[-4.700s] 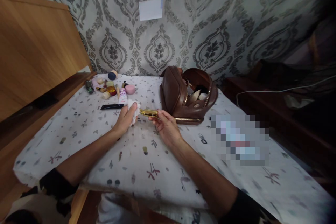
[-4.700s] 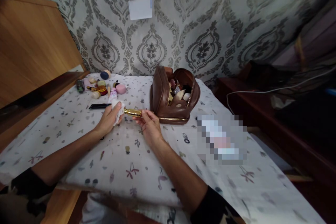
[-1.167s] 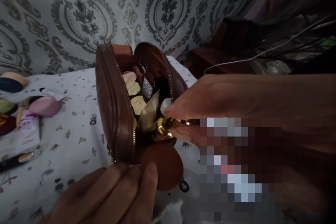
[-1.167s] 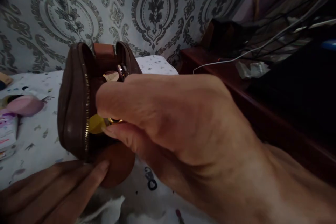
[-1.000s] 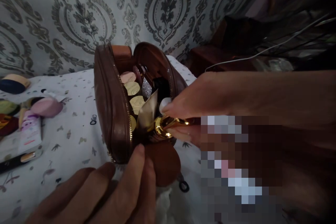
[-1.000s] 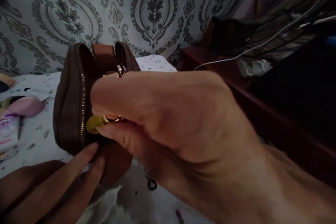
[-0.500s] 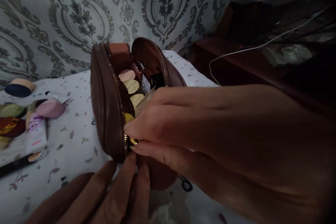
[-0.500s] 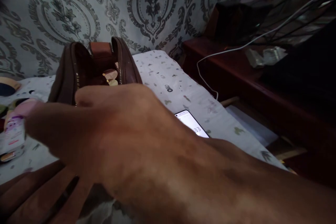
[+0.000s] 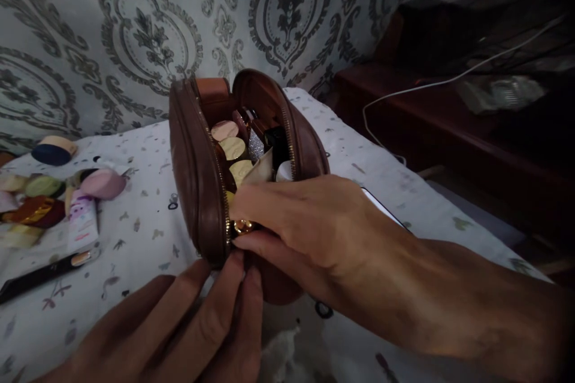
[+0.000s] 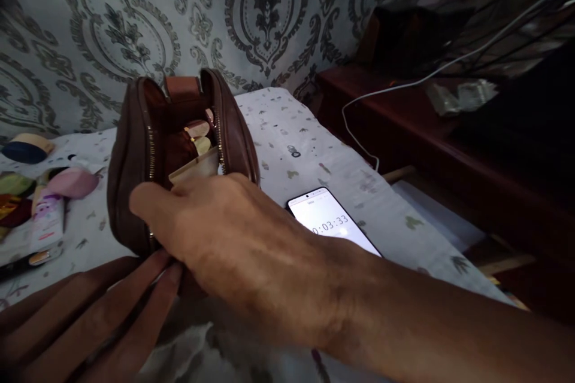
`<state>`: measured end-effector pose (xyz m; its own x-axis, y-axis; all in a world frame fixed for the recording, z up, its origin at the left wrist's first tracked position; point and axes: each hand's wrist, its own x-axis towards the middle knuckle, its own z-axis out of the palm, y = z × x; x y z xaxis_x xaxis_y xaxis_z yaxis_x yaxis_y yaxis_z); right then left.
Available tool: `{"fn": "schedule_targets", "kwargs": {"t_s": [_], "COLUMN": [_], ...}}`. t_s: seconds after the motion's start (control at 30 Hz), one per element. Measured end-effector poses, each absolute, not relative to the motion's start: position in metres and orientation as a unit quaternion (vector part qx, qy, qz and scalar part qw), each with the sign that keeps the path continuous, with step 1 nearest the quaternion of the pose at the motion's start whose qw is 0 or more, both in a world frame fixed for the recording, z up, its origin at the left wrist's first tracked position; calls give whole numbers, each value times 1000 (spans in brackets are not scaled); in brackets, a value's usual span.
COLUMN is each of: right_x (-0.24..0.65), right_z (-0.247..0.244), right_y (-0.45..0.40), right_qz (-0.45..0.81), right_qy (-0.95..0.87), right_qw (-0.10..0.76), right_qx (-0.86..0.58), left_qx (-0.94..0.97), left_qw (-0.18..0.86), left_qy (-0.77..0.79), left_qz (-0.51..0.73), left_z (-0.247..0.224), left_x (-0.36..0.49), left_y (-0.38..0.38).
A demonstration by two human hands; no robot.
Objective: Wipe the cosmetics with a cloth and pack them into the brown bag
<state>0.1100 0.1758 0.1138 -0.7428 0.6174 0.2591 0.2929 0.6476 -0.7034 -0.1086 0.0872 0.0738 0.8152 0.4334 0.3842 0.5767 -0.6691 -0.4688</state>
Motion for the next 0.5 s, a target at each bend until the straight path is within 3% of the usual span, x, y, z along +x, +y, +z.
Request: {"fn": "schedule_targets", "kwargs": {"t_s": [0.5], "right_x": [110], "right_z": [107], "right_y": [181], "right_qz": [368], "right_qy": [-859], "right_qw": [231], "right_qx": [-269], "left_qx": [-894], "left_qw": [310], "left_qy": [-284], "left_qz": [-158], "left_z": [74], "left_x": [-107], "left_y": [91]}}
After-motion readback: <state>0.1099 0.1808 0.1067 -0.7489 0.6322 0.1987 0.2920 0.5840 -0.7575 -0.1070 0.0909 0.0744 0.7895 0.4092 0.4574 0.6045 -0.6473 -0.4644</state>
